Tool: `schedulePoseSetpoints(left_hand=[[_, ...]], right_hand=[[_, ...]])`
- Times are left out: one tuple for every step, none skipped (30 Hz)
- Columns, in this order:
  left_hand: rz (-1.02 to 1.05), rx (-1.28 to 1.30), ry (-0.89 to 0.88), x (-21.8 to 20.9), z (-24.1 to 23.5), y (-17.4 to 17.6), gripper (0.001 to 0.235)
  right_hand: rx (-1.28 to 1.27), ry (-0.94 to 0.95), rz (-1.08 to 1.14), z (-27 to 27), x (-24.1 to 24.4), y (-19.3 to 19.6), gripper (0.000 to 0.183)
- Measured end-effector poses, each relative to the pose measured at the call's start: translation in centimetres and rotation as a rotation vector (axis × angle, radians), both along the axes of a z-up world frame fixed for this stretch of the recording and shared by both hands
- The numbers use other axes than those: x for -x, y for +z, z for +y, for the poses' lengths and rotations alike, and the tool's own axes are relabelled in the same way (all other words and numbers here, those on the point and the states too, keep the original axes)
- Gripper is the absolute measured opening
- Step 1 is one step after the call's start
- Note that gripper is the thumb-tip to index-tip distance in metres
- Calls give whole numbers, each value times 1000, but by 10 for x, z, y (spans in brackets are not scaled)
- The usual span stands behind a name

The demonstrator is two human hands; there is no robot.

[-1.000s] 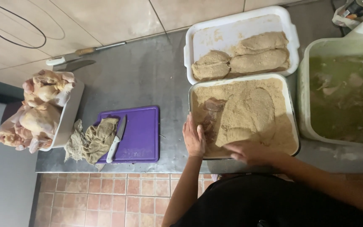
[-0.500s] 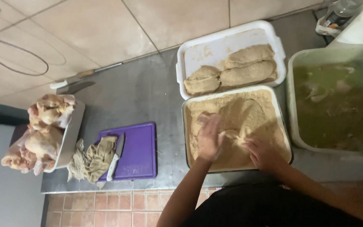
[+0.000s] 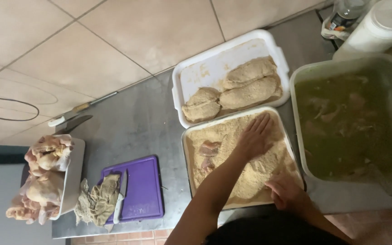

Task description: Breading chicken cutlets by dipping them in a liquid mixture and coating them with breadcrumbs on a stainless steel counter.

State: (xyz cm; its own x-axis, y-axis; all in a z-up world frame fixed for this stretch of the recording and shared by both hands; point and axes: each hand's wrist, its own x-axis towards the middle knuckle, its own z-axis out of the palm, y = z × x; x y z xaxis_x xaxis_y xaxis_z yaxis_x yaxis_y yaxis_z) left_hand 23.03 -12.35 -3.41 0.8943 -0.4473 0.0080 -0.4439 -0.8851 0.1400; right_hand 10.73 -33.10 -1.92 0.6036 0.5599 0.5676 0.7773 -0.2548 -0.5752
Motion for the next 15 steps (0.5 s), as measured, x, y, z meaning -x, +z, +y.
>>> schedulePoseSetpoints(left_hand=[[8, -2, -6, -1, 0, 0, 84], [-24, 2, -19, 1, 0, 1, 84], [-65, 5, -33, 1, 1, 4, 84], [-64, 1, -39, 0, -1, 2, 84], [-82, -116, -18, -1, -2, -1, 86], [-101, -233, 3, -1, -4, -3, 88], [-102, -234, 2, 8, -10, 6, 88], [-26, -123, 90, 15, -15, 14, 85], [54, -11, 178, 22, -20, 23, 83], [56, -13, 177, 28, -30, 35, 83], [170, 101, 216, 36, -39, 46, 76], [283, 217, 256, 43, -48, 56, 72], [296, 219, 261, 44, -49, 30, 72], [-2, 239, 208, 44, -49, 3, 78], [-299, 256, 147, 46, -50, -24, 84]], right_hand=[[-2, -6, 8, -3, -3, -9, 27], [6, 68, 1, -5, -4, -17, 28], [13, 141, -15, -7, -6, -25, 31], [8, 134, -15, -8, -5, -17, 31], [11, 89, 25, -8, -3, -8, 28], [14, 45, 65, -8, 0, 0, 26], [12, 44, 64, -9, 0, -5, 26], [-43, 13, 49, -8, 0, -10, 24], [-98, -19, 36, -7, 0, -14, 22], [-100, -20, 39, -8, -1, -10, 22], [-106, -49, 99, -9, 0, -7, 23], [-111, -78, 160, -10, 1, -4, 24], [-107, -74, 173, -9, 1, -10, 24], [-96, -158, 136, -8, 1, -16, 20], [-83, -246, 99, -7, 2, -23, 17]])
